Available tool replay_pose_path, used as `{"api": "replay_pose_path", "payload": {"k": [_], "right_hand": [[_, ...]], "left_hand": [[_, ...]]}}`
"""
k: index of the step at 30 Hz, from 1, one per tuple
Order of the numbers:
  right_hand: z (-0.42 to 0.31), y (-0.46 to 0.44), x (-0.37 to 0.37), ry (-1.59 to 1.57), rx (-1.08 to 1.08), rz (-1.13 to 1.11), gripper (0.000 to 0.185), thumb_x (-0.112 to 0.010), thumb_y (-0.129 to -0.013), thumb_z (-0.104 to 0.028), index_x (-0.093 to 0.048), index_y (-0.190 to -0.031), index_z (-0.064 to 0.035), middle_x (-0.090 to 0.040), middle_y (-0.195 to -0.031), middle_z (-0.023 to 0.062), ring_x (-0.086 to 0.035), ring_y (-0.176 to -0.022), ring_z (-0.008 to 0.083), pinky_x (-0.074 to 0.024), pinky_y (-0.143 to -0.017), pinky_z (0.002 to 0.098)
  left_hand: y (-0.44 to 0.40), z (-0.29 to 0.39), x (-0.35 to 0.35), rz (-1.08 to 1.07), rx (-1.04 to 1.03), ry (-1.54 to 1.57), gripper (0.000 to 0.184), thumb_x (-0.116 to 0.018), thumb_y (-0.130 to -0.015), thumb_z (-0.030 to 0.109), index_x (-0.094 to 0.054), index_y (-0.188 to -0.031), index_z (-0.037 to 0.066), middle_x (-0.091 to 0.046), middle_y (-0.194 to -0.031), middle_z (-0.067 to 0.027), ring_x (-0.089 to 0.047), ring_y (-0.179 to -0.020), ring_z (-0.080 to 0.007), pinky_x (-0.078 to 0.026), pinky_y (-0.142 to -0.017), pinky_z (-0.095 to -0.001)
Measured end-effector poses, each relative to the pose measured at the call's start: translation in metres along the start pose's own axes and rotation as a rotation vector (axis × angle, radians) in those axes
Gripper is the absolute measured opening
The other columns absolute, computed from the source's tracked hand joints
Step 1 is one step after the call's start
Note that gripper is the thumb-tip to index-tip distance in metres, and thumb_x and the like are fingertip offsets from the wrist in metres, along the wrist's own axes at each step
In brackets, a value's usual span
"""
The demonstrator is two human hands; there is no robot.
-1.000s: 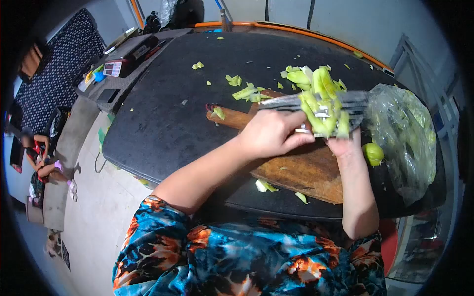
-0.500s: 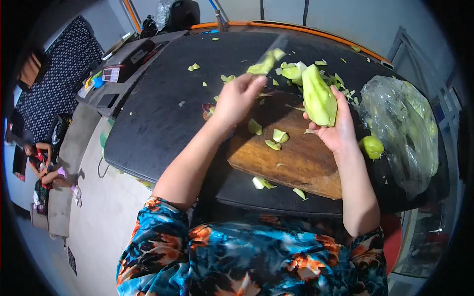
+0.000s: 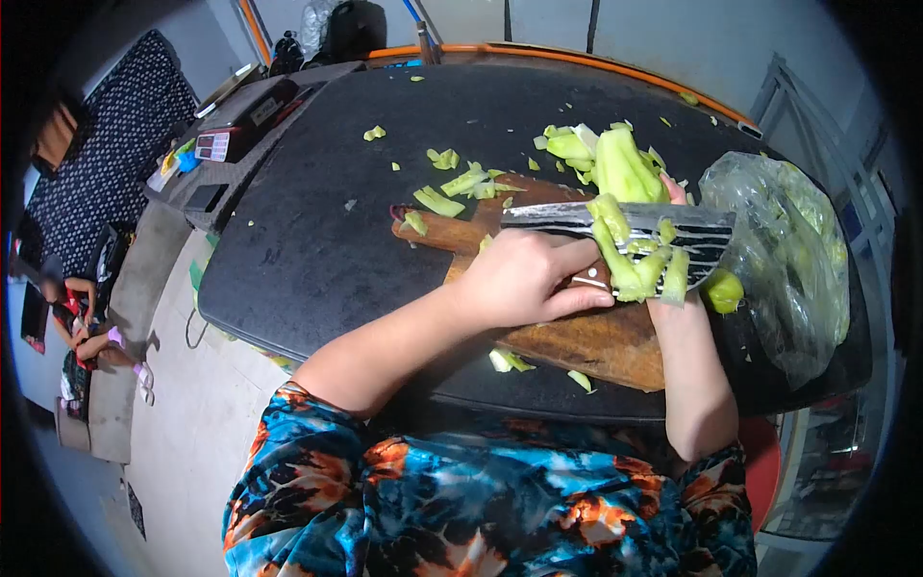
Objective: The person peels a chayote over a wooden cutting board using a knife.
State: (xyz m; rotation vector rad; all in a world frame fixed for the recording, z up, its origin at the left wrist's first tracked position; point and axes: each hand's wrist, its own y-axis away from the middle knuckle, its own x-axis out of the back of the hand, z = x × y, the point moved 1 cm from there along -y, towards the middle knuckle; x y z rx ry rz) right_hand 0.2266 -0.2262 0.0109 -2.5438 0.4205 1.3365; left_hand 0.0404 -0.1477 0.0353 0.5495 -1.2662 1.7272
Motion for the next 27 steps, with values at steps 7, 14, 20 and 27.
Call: {"api": "replay_pose_path", "payload": {"k": [7, 14, 20, 27], "right_hand": [[0.013, 0.0, -0.005, 0.116, 0.049, 0.242, 0.042, -0.046, -0.095, -0.041, -0.06, -0.116, -0.0075, -0.067, -0.102, 0.0115, -0.066, -0.095, 0.0252, -0.0541, -0.084, 0.0369], [0.003, 0.002, -0.003, 0.183, -0.16, 0.05, 0.048, -0.048, -0.091, -0.052, -0.06, -0.113, -0.0117, -0.065, -0.096, 0.0093, -0.062, -0.072, 0.0259, -0.0466, -0.053, 0.0302], [0.006, 0.002, -0.003, -0.019, -0.046, 0.078, 0.051, -0.045, -0.094, -0.046, -0.056, -0.119, -0.0033, -0.065, -0.104, 0.0132, -0.066, -0.091, 0.0245, -0.0578, -0.078, 0.04], [0.003, 0.014, -0.021, -0.017, -0.13, -0.114, 0.056, -0.035, -0.097, -0.044, -0.054, -0.125, -0.0001, -0.063, -0.107, 0.0276, -0.069, -0.089, 0.0315, -0.0612, -0.071, 0.0406]], "left_hand": [[-0.003, -0.012, -0.002, 0.133, -0.017, -0.043, 0.036, -0.068, -0.083, 0.042, -0.059, -0.086, 0.007, -0.061, -0.069, -0.0131, -0.063, -0.065, -0.0332, -0.049, -0.058, -0.0405], [-0.005, -0.036, 0.026, 0.262, 0.378, 0.038, 0.03, -0.065, -0.088, 0.031, -0.061, -0.089, 0.002, -0.059, -0.068, -0.0144, -0.062, -0.063, -0.0276, -0.047, -0.06, -0.0367], [-0.001, 0.005, 0.003, 0.053, -0.027, -0.004, 0.037, -0.065, -0.085, 0.044, -0.062, -0.09, 0.008, -0.064, -0.07, -0.0104, -0.064, -0.061, -0.0306, -0.05, -0.056, -0.0397], [0.003, 0.015, -0.003, 0.117, -0.153, -0.073, 0.038, -0.064, -0.084, 0.048, -0.06, -0.084, 0.01, -0.061, -0.066, -0.0078, -0.062, -0.056, -0.0284, -0.048, -0.052, -0.0377]]}}
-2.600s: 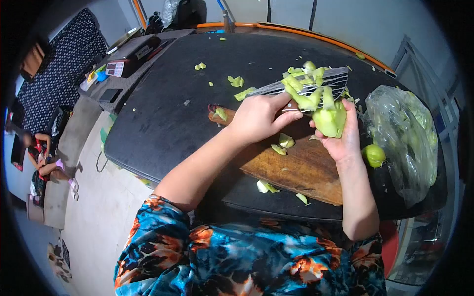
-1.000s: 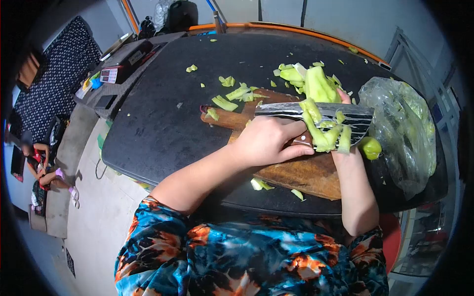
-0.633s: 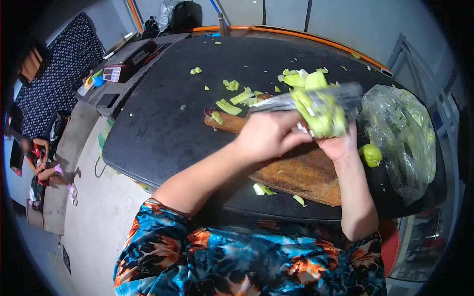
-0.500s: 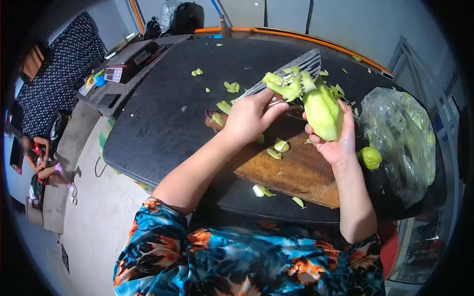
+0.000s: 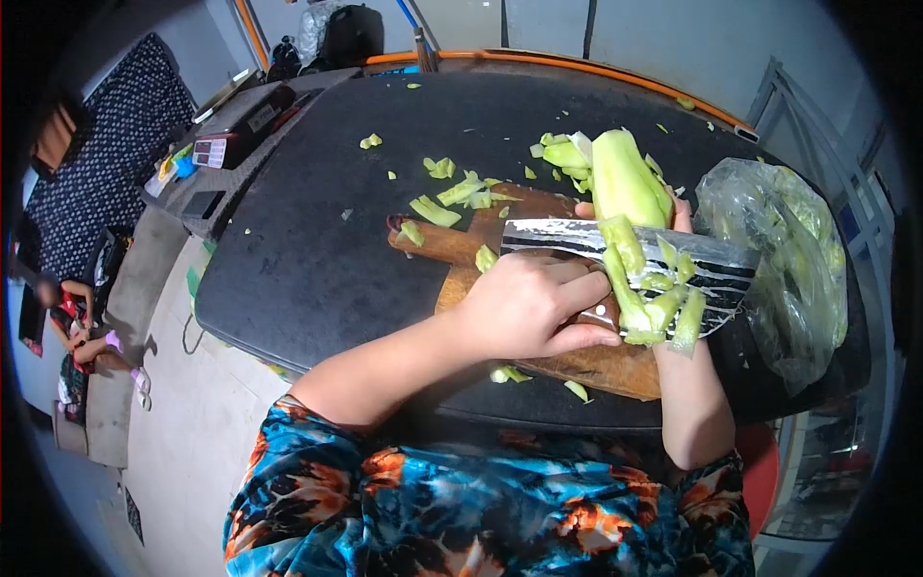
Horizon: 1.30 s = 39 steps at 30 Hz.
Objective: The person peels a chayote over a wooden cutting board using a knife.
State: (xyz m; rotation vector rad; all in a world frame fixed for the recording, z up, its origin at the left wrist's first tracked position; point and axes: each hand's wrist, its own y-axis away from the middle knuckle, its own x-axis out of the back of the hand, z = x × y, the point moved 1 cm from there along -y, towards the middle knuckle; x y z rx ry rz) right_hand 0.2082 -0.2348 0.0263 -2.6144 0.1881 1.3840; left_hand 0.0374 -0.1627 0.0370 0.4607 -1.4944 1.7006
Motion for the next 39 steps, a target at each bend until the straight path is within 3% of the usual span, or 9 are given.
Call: {"api": "replay_pose_path", "payload": {"k": [8, 9, 22, 27, 28, 31, 32, 36, 39], "right_hand": [[-0.001, 0.005, -0.019, -0.051, -0.037, 0.142, 0.054, -0.043, -0.096, -0.048, -0.057, -0.12, -0.0011, -0.065, -0.106, 0.0213, -0.068, -0.094, 0.028, -0.0593, -0.077, 0.0394], [-0.002, 0.003, -0.009, -0.055, -0.025, 0.057, 0.063, -0.046, -0.093, -0.051, -0.052, -0.126, 0.0025, -0.063, -0.111, 0.0221, -0.065, -0.1, 0.0302, -0.0535, -0.089, 0.0428], [0.003, -0.008, 0.007, 0.0, 0.062, 0.074, 0.052, -0.054, -0.09, -0.042, -0.06, -0.114, 0.0035, -0.068, -0.1, 0.018, -0.068, -0.087, 0.0247, -0.0549, -0.083, 0.0353], [0.016, -0.002, -0.007, 0.089, 0.193, 0.321, 0.049, -0.049, -0.091, -0.044, -0.059, -0.116, -0.0034, -0.067, -0.098, 0.012, -0.067, -0.083, 0.0236, -0.0536, -0.07, 0.033], [0.019, 0.0, -0.01, 0.14, 0.244, 0.403, 0.047, -0.048, -0.092, -0.044, -0.058, -0.116, -0.0054, -0.067, -0.097, 0.0102, -0.066, -0.082, 0.0225, -0.0528, -0.065, 0.0322], [0.015, 0.003, -0.009, 0.332, 0.114, 0.144, 0.051, -0.045, -0.09, -0.046, -0.057, -0.117, -0.0041, -0.066, -0.098, 0.0113, -0.066, -0.078, 0.0245, -0.0495, -0.055, 0.0328], [0.015, 0.004, -0.012, 0.332, 0.121, 0.125, 0.052, -0.045, -0.09, -0.046, -0.057, -0.117, -0.0038, -0.066, -0.098, 0.0114, -0.066, -0.077, 0.0245, -0.0493, -0.054, 0.0331], [0.007, 0.001, -0.005, 0.312, 0.123, 0.129, 0.054, -0.045, -0.09, -0.048, -0.056, -0.119, -0.0039, -0.066, -0.101, 0.0116, -0.066, -0.081, 0.0252, -0.0505, -0.059, 0.0329], [0.009, -0.002, 0.004, 0.109, 0.214, 0.348, 0.052, -0.045, -0.092, -0.047, -0.056, -0.119, -0.0044, -0.065, -0.105, 0.0114, -0.066, -0.089, 0.0259, -0.0538, -0.069, 0.0374]], "left_hand": [[0.0, -0.004, 0.003, 0.001, 0.004, -0.022, 0.038, -0.063, -0.085, 0.047, -0.059, -0.083, 0.01, -0.059, -0.064, -0.0076, -0.06, -0.055, -0.0288, -0.047, -0.051, -0.0381], [0.0, -0.003, 0.003, -0.005, 0.006, -0.034, 0.038, -0.063, -0.085, 0.047, -0.059, -0.083, 0.01, -0.059, -0.064, -0.0075, -0.061, -0.055, -0.0288, -0.047, -0.051, -0.0381], [-0.002, -0.004, 0.004, -0.062, 0.082, -0.08, 0.038, -0.069, -0.08, 0.043, -0.059, -0.086, 0.007, -0.06, -0.07, -0.0101, -0.063, -0.064, -0.0315, -0.05, -0.058, -0.0399], [-0.005, -0.02, 0.002, 0.092, 0.098, -0.108, 0.036, -0.066, -0.084, 0.043, -0.062, -0.09, 0.008, -0.065, -0.073, -0.0103, -0.065, -0.063, -0.0309, -0.051, -0.056, -0.0396], [-0.007, -0.028, 0.008, 0.109, 0.258, -0.141, 0.036, -0.067, -0.083, 0.042, -0.063, -0.091, 0.007, -0.066, -0.074, -0.0128, -0.066, -0.066, -0.0327, -0.051, -0.058, -0.0413], [-0.001, -0.072, 0.033, 0.199, 0.588, -0.203, 0.033, -0.064, -0.087, 0.039, -0.066, -0.093, 0.006, -0.066, -0.072, -0.0151, -0.066, -0.07, -0.0346, -0.052, -0.062, -0.0425], [0.003, -0.081, 0.038, 0.233, 0.581, -0.275, 0.026, -0.062, -0.089, 0.027, -0.066, -0.097, 0.002, -0.063, -0.067, -0.0167, -0.064, -0.062, -0.0275, -0.05, -0.06, -0.0355], [0.001, -0.064, 0.037, 0.246, 0.624, 0.01, 0.021, -0.063, -0.089, 0.022, -0.065, -0.091, 0.001, -0.055, -0.062, -0.0065, -0.051, -0.058, -0.0109, -0.044, -0.057, -0.0281], [-0.003, -0.03, 0.028, 0.081, 0.359, 0.043, 0.03, -0.069, -0.085, 0.033, -0.063, -0.084, 0.004, -0.058, -0.066, -0.007, -0.057, -0.057, -0.0159, -0.046, -0.056, -0.0306]]}}
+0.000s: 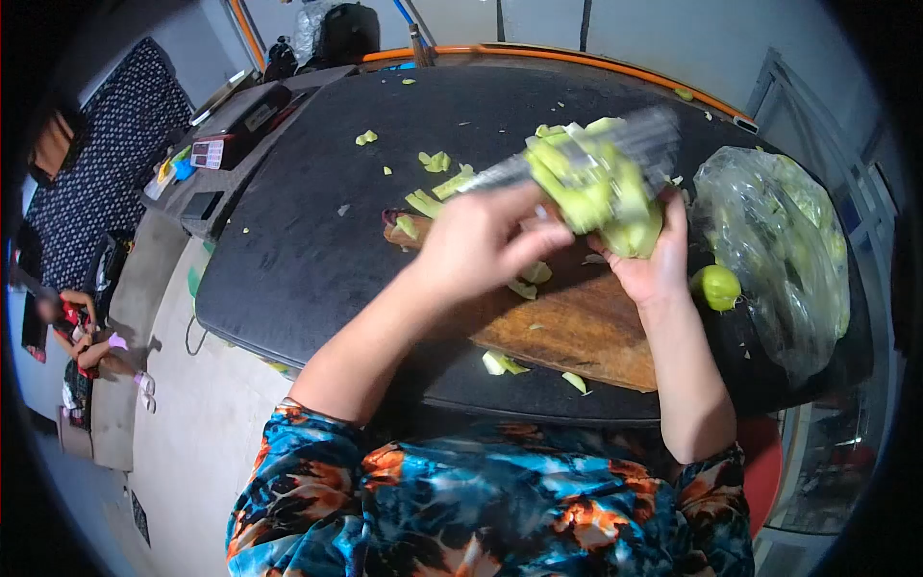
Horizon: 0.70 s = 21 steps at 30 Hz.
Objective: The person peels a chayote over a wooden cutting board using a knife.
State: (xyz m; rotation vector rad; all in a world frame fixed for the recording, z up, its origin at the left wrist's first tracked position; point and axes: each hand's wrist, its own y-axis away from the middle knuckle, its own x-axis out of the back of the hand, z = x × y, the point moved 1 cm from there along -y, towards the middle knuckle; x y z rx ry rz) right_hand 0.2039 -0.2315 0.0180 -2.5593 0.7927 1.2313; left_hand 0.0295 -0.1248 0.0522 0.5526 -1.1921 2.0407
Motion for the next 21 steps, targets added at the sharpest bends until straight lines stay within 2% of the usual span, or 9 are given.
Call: {"api": "replay_pose_path", "payload": {"k": [1, 3, 4, 7, 10, 13, 16, 21], "right_hand": [[0.001, -0.002, -0.002, -0.095, 0.063, 0.023, 0.048, -0.045, -0.094, -0.045, -0.058, -0.117, -0.0048, -0.065, -0.107, 0.0109, -0.065, -0.095, 0.0253, -0.0543, -0.081, 0.0411], [-0.011, -0.007, 0.002, -0.059, -0.093, -0.21, 0.047, -0.046, -0.094, -0.044, -0.059, -0.116, -0.0042, -0.065, -0.106, 0.0113, -0.066, -0.094, 0.0243, -0.0536, -0.087, 0.0404], [-0.009, -0.007, 0.002, -0.056, -0.096, -0.114, 0.05, -0.048, -0.092, -0.046, -0.059, -0.116, -0.0027, -0.066, -0.102, 0.0128, -0.066, -0.091, 0.0233, -0.0544, -0.085, 0.0379], [-0.015, 0.002, -0.006, -0.005, -0.111, -0.231, 0.052, -0.048, -0.091, -0.046, -0.059, -0.114, -0.0011, -0.067, -0.096, 0.0141, -0.068, -0.083, 0.0216, -0.057, -0.074, 0.034], [-0.015, -0.003, -0.003, -0.019, -0.105, -0.198, 0.055, -0.046, -0.092, -0.046, -0.057, -0.121, -0.0001, -0.066, -0.101, 0.0187, -0.069, -0.081, 0.0242, -0.0579, -0.072, 0.035], [-0.014, -0.007, 0.002, -0.014, -0.098, -0.184, 0.055, -0.046, -0.092, -0.045, -0.057, -0.121, 0.0, -0.066, -0.101, 0.0189, -0.068, -0.081, 0.0243, -0.0575, -0.072, 0.0349], [-0.011, -0.003, -0.005, 0.029, -0.054, -0.102, 0.052, -0.048, -0.09, -0.046, -0.059, -0.112, -0.0003, -0.066, -0.094, 0.0139, -0.067, -0.081, 0.0213, -0.0567, -0.071, 0.0331], [-0.012, -0.006, 0.0, 0.024, -0.074, -0.157, 0.052, -0.048, -0.09, -0.047, -0.059, -0.112, -0.0005, -0.065, -0.094, 0.0136, -0.066, -0.081, 0.0215, -0.0558, -0.073, 0.0332]], "left_hand": [[0.003, 0.009, -0.004, -0.058, -0.085, -0.024, 0.033, -0.07, -0.084, 0.037, -0.063, -0.084, 0.005, -0.059, -0.066, -0.0079, -0.06, -0.057, -0.0195, -0.047, -0.056, -0.0322], [0.008, 0.02, -0.014, -0.136, -0.206, -0.058, 0.035, -0.07, -0.082, 0.041, -0.063, -0.083, 0.007, -0.06, -0.067, -0.0095, -0.063, -0.06, -0.0269, -0.049, -0.056, -0.0361], [0.009, 0.024, -0.016, -0.178, -0.235, -0.048, 0.034, -0.07, -0.081, 0.042, -0.062, -0.085, 0.009, -0.061, -0.068, -0.0095, -0.064, -0.064, -0.0294, -0.05, -0.057, -0.0383], [0.011, 0.025, -0.021, -0.208, -0.294, -0.098, 0.034, -0.07, -0.081, 0.042, -0.061, -0.085, 0.009, -0.06, -0.068, -0.009, -0.063, -0.061, -0.03, -0.05, -0.057, -0.0385], [0.012, 0.021, -0.026, -0.155, -0.316, -0.086, 0.04, -0.065, -0.084, 0.046, -0.061, -0.083, 0.007, -0.06, -0.066, -0.0098, -0.061, -0.057, -0.0299, -0.049, -0.054, -0.0389], [0.012, 0.02, -0.028, -0.153, -0.316, -0.137, 0.04, -0.064, -0.084, 0.047, -0.06, -0.084, 0.007, -0.06, -0.066, -0.0092, -0.061, -0.057, -0.0293, -0.049, -0.054, -0.0388], [0.012, 0.022, -0.028, -0.201, -0.267, -0.187, 0.038, -0.068, -0.081, 0.044, -0.06, -0.085, 0.007, -0.061, -0.069, -0.0098, -0.063, -0.062, -0.0302, -0.05, -0.057, -0.0386], [0.013, 0.017, -0.033, -0.13, -0.313, -0.171, 0.039, -0.069, -0.08, 0.045, -0.06, -0.086, 0.007, -0.061, -0.069, -0.0098, -0.063, -0.061, -0.0296, -0.049, -0.056, -0.038]]}}
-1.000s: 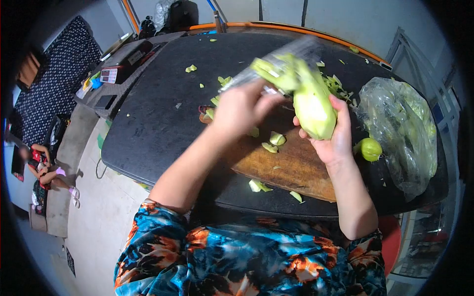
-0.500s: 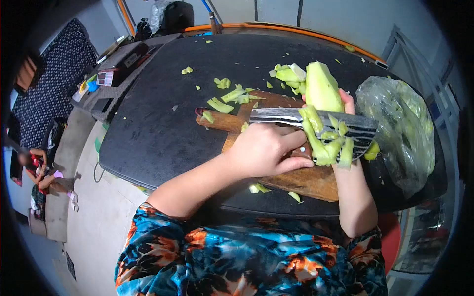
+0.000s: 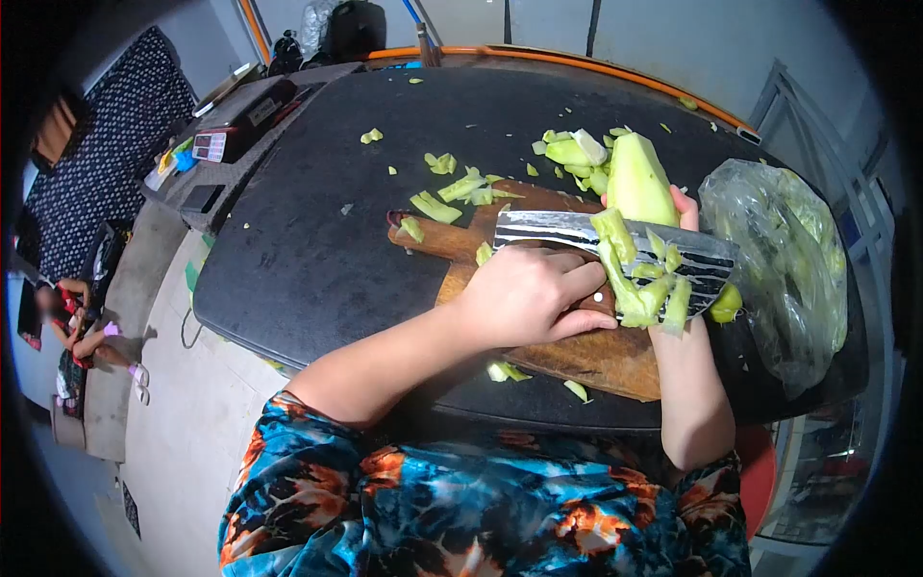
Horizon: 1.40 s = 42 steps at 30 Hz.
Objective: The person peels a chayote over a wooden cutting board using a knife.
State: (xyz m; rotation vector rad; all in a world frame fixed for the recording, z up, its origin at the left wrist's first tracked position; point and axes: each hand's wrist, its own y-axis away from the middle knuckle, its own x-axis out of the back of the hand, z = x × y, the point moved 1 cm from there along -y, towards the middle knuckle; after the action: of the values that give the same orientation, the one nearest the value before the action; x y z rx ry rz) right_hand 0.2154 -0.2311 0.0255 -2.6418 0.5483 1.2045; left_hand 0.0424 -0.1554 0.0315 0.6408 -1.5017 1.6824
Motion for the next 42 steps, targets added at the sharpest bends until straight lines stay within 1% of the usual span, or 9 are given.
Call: {"api": "replay_pose_path", "payload": {"k": [16, 18, 19, 22, 25, 28, 29, 33, 42], "right_hand": [[0.001, -0.006, 0.015, -0.019, 0.003, 0.005, 0.054, -0.048, -0.09, -0.046, -0.059, -0.116, -0.0006, -0.066, -0.099, 0.016, -0.067, -0.086, 0.0247, -0.0557, -0.077, 0.037], [0.019, -0.012, 0.022, -0.029, 0.215, 0.311, 0.054, -0.047, -0.09, -0.048, -0.058, -0.119, -0.0027, -0.067, -0.1, 0.0146, -0.067, -0.087, 0.028, -0.0555, -0.079, 0.0403], [0.016, 0.004, -0.006, -0.066, 0.152, 0.355, 0.054, -0.046, -0.089, -0.049, -0.058, -0.119, -0.0049, -0.067, -0.099, 0.0128, -0.066, -0.084, 0.0297, -0.0548, -0.071, 0.0395], [0.013, 0.013, -0.009, 0.157, 0.037, 0.042, 0.047, -0.049, -0.088, -0.046, -0.056, -0.113, -0.0067, -0.066, -0.096, 0.01, -0.067, -0.079, 0.0288, -0.048, -0.057, 0.0357], [0.01, 0.009, -0.006, 0.117, 0.047, 0.099, 0.046, -0.049, -0.088, -0.045, -0.057, -0.113, -0.0066, -0.066, -0.094, 0.0093, -0.067, -0.077, 0.0285, -0.0475, -0.057, 0.0358], [0.017, 0.003, 0.004, -0.177, 0.177, 0.212, 0.049, -0.049, -0.093, -0.048, -0.055, -0.118, -0.0064, -0.061, -0.113, 0.0107, -0.063, -0.099, 0.0263, -0.0536, -0.078, 0.0421], [0.013, -0.002, 0.002, 0.023, 0.21, 0.287, 0.052, -0.051, -0.093, -0.051, -0.054, -0.121, -0.0072, -0.056, -0.122, 0.0121, -0.059, -0.107, 0.0236, -0.0518, -0.089, 0.0418], [0.0, 0.004, 0.001, -0.08, 0.06, 0.052, 0.045, -0.05, -0.089, -0.043, -0.062, -0.108, -0.0042, -0.067, -0.093, 0.0106, -0.066, -0.084, 0.0228, -0.0544, -0.076, 0.0356], [-0.002, 0.002, 0.009, -0.081, 0.012, -0.067, 0.055, -0.045, -0.091, -0.047, -0.059, -0.115, 0.0001, -0.067, -0.101, 0.0178, -0.068, -0.085, 0.0258, -0.0562, -0.078, 0.0369]], "left_hand": [[0.001, -0.002, -0.004, 0.009, 0.021, 0.026, 0.037, -0.07, -0.08, 0.043, -0.061, -0.087, 0.008, -0.06, -0.068, -0.0102, -0.063, -0.064, -0.03, -0.05, -0.058, -0.0396], [-0.005, -0.007, -0.001, 0.164, 0.083, 0.061, 0.034, -0.071, -0.08, 0.039, -0.062, -0.089, 0.007, -0.061, -0.07, -0.0112, -0.064, -0.066, -0.0315, -0.05, -0.058, -0.04], [-0.006, -0.018, 0.006, 0.16, 0.215, -0.016, 0.033, -0.072, -0.08, 0.036, -0.063, -0.092, 0.006, -0.062, -0.072, -0.0126, -0.064, -0.068, -0.0335, -0.05, -0.059, -0.0396], [-0.002, -0.049, 0.025, 0.257, 0.476, 0.061, 0.026, -0.07, -0.083, 0.027, -0.062, -0.085, 0.003, -0.058, -0.066, -0.0122, -0.06, -0.059, -0.0243, -0.047, -0.056, -0.0354], [-0.001, -0.043, 0.029, 0.219, 0.416, 0.131, 0.024, -0.07, -0.083, 0.025, -0.061, -0.082, 0.002, -0.056, -0.064, -0.0108, -0.058, -0.057, -0.0192, -0.045, -0.055, -0.033], [-0.002, -0.018, 0.02, 0.12, 0.21, 0.218, 0.03, -0.073, -0.081, 0.03, -0.059, -0.079, 0.003, -0.055, -0.065, -0.0099, -0.058, -0.056, -0.0228, -0.044, -0.054, -0.0334], [-0.003, -0.011, 0.019, 0.116, 0.103, 0.151, 0.034, -0.074, -0.079, 0.035, -0.058, -0.079, 0.004, -0.054, -0.064, -0.0087, -0.057, -0.055, -0.0246, -0.044, -0.053, -0.034], [-0.002, -0.002, 0.012, 0.037, 0.001, 0.089, 0.035, -0.075, -0.076, 0.037, -0.059, -0.082, 0.006, -0.056, -0.065, -0.008, -0.06, -0.058, -0.0281, -0.047, -0.053, -0.0365], [0.001, -0.005, 0.0, -0.008, -0.016, 0.044, 0.036, -0.067, -0.082, 0.044, -0.061, -0.086, 0.009, -0.062, -0.068, -0.0087, -0.062, -0.057, -0.0288, -0.048, -0.052, -0.038]]}}
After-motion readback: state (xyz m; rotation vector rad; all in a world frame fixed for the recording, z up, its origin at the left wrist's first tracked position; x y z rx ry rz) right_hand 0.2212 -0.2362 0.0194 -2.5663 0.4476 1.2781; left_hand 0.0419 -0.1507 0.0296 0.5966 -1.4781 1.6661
